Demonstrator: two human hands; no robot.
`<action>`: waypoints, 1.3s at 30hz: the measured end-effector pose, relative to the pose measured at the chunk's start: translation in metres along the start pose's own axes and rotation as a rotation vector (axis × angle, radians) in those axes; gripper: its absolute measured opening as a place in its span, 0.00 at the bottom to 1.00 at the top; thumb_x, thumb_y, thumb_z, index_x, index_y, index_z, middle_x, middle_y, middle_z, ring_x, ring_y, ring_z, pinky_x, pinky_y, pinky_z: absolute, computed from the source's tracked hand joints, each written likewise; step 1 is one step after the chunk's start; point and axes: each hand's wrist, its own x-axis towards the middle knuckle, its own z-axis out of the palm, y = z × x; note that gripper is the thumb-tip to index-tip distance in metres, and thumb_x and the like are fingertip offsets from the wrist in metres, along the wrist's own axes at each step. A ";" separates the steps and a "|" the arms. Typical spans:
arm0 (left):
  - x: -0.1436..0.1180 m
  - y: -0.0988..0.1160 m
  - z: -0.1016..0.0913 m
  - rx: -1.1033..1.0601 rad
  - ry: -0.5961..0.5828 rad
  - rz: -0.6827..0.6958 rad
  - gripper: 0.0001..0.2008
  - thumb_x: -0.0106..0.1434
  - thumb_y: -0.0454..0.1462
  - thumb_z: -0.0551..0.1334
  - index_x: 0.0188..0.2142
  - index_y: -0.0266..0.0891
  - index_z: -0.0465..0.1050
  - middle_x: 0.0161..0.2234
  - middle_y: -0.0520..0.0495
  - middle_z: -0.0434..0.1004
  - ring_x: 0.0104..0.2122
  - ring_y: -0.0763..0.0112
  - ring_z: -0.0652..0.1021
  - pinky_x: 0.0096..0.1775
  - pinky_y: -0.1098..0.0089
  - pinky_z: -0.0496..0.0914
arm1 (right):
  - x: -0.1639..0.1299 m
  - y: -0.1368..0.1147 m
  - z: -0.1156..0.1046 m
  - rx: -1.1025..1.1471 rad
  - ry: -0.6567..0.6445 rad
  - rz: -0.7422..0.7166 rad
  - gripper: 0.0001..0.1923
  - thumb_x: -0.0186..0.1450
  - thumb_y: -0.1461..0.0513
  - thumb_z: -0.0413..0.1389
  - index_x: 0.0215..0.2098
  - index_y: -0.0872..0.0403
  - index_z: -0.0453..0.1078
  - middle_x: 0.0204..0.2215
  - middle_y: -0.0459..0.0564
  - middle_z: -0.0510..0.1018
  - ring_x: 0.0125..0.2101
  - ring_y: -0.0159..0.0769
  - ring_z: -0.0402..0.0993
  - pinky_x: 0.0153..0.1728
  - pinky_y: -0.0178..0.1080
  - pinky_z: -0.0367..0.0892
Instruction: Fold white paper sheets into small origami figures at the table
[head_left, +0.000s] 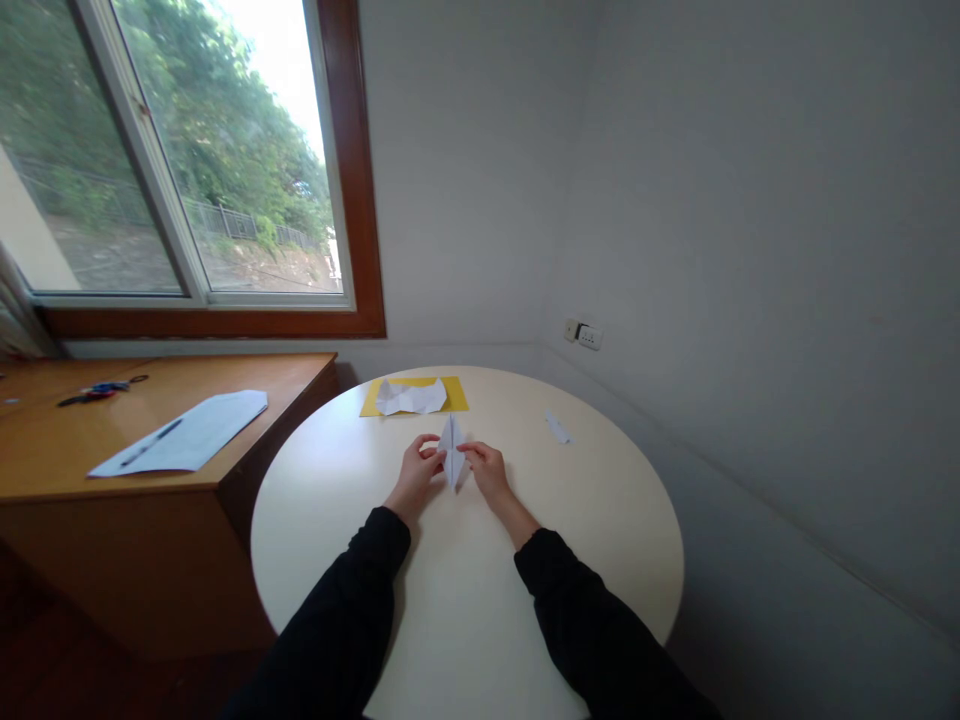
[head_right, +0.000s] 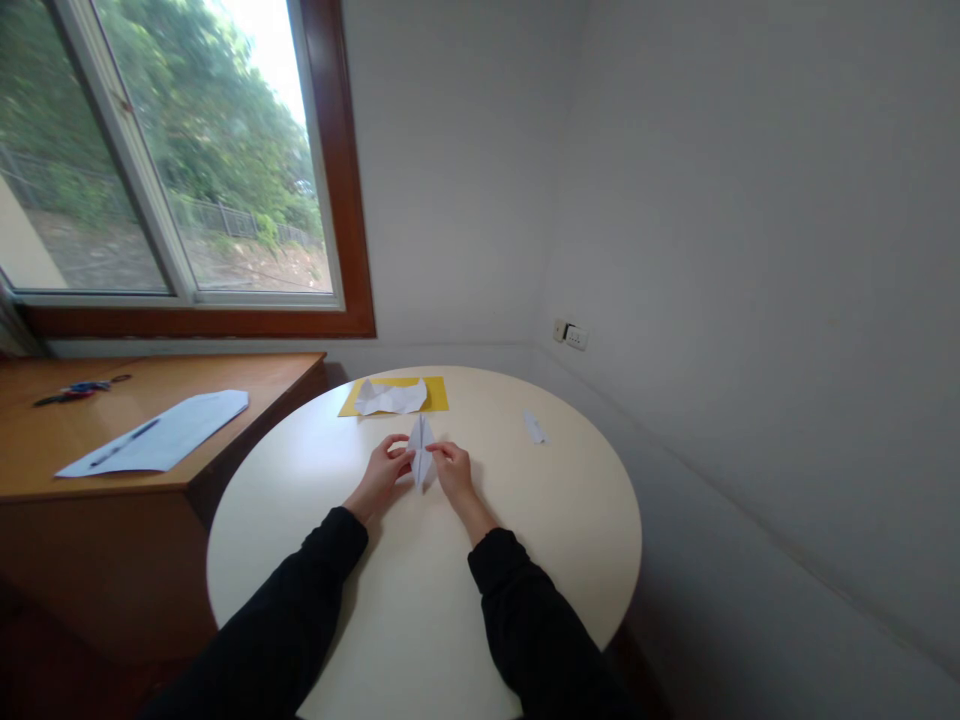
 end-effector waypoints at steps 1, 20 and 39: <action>-0.001 0.001 0.000 0.000 0.008 0.002 0.20 0.44 0.36 0.67 0.36 0.39 0.62 0.21 0.54 0.72 0.23 0.75 0.73 0.30 0.71 0.68 | 0.000 0.001 0.001 -0.001 0.001 -0.012 0.11 0.48 0.62 0.50 0.25 0.55 0.73 0.28 0.50 0.78 0.31 0.37 0.71 0.35 0.38 0.65; -0.006 0.009 0.005 0.009 -0.031 -0.001 0.24 0.44 0.33 0.63 0.44 0.37 0.64 0.24 0.51 0.72 0.23 0.73 0.74 0.28 0.71 0.67 | 0.003 0.010 0.003 0.113 -0.069 -0.060 0.20 0.48 0.67 0.51 0.40 0.54 0.66 0.29 0.47 0.74 0.26 0.31 0.71 0.29 0.35 0.68; -0.001 0.000 0.000 0.001 -0.042 0.025 0.14 0.43 0.34 0.65 0.31 0.37 0.65 0.23 0.51 0.72 0.23 0.74 0.73 0.28 0.72 0.67 | 0.004 0.009 0.002 0.109 -0.053 -0.061 0.11 0.47 0.65 0.52 0.30 0.54 0.64 0.29 0.46 0.72 0.26 0.30 0.70 0.28 0.33 0.66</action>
